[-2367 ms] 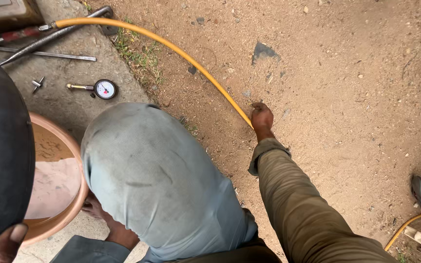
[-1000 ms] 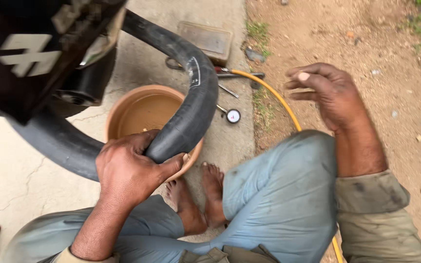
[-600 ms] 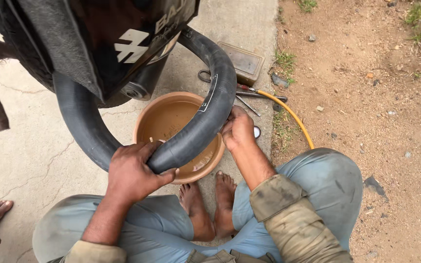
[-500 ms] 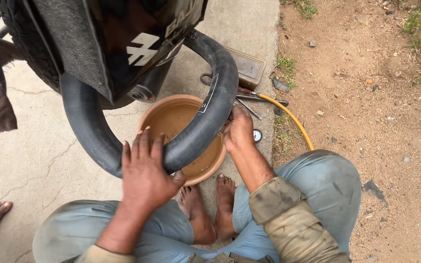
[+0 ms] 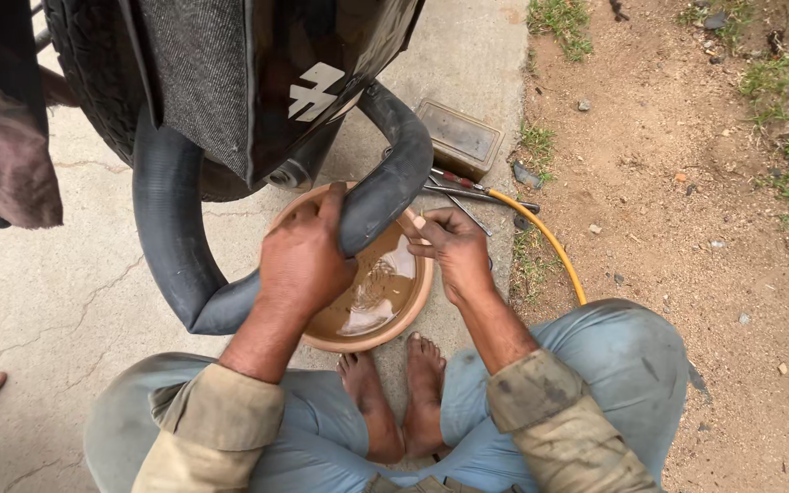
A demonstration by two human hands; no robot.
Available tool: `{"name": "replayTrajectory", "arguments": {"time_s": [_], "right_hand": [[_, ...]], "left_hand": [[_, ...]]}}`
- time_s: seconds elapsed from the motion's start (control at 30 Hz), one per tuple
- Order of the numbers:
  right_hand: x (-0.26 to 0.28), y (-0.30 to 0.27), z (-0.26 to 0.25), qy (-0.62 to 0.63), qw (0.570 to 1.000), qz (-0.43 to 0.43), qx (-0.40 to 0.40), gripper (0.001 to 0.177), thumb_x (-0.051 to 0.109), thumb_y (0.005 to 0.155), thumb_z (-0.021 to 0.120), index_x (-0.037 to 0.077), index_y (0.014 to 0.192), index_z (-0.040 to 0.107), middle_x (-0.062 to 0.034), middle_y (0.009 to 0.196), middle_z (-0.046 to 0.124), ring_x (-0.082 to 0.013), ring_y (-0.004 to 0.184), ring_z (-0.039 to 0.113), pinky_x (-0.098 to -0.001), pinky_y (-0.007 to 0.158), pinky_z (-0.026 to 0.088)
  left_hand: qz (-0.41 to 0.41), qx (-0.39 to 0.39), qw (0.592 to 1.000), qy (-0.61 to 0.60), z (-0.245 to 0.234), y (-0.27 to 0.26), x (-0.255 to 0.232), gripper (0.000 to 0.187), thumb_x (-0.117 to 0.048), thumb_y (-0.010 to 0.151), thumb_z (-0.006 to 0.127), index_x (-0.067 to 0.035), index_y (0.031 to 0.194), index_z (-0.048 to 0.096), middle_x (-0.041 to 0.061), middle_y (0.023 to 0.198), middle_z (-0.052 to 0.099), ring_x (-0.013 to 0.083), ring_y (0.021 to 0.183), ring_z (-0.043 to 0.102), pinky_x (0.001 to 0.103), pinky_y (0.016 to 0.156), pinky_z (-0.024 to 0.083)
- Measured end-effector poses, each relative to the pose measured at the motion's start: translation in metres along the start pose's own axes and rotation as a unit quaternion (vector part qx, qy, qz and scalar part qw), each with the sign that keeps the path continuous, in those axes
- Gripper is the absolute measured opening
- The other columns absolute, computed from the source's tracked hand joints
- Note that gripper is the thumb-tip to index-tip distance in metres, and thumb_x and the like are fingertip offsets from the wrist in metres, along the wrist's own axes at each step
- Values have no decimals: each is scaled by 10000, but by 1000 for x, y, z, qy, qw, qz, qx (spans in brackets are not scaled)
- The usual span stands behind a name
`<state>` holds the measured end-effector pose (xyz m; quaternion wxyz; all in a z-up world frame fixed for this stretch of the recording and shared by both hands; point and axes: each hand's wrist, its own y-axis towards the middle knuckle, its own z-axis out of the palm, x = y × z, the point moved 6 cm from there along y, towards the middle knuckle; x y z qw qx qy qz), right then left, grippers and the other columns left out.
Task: The person locates leaks in a motorcycle inner tube by rotating it through a basin of water, uses an air hose and gauge to inflate it, and manipulates the tube and valve stem by hand and with tools.
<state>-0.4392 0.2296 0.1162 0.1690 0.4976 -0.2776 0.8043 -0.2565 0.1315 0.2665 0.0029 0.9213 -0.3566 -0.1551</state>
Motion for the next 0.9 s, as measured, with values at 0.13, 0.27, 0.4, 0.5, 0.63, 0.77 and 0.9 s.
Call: {"name": "replayTrajectory", "arguments": {"time_s": [0.13,0.27,0.4,0.5,0.63,0.77,0.9], "right_hand": [[11,-12,8,-11,997,-47,59,154,41,929,722,-2,1044,627,-121,973,701,-219,864,746,-348,742,651],[32,-27,29,-1,995,-60,80,141,43,959,702,5,1079,638,-117,971,722,-203,886,744,-333,768,651],[45,-40,44,-27,995,-43,90,163,88,980,645,11,1120,682,-72,1004,738,-154,908,744,-296,773,645],[47,-42,48,-51,993,-75,82,145,43,961,690,0,1098,667,-69,1001,717,-129,878,713,-292,790,647],[45,-40,46,-63,990,-88,88,140,-4,954,734,-6,1055,637,-89,968,711,-118,850,705,-274,796,629],[53,-46,53,-78,984,-124,102,206,4,934,733,36,1103,621,-61,993,676,-86,861,687,-252,786,619],[75,-61,63,-237,944,-214,76,138,3,979,720,14,1115,701,-64,1072,676,-98,893,679,-261,785,599]], "left_hand": [[-17,3,999,-42,-12,0,16,918,-184,594,842,-173,1452,515,171,1068,698,373,941,717,480,816,580],[-18,10,998,-59,-23,7,5,910,-173,596,843,-174,1447,521,155,1101,684,379,944,708,479,826,572],[26,-36,996,-76,-31,7,-9,890,-139,539,847,-125,1376,547,158,1164,667,374,1017,686,458,855,567],[53,-66,994,-76,-32,8,-16,815,-146,566,861,-101,1325,570,150,1186,673,367,1065,670,465,897,555],[45,-63,993,-90,-29,7,-17,755,-205,613,902,-103,1300,604,152,1141,677,373,1022,685,470,876,557],[37,-46,994,-89,-25,6,-18,752,-192,595,897,-96,1286,616,170,1125,677,369,992,701,462,845,567],[42,-51,993,-93,-25,6,-18,725,-163,600,874,-109,1279,623,162,1125,684,368,997,707,462,831,578]]}}
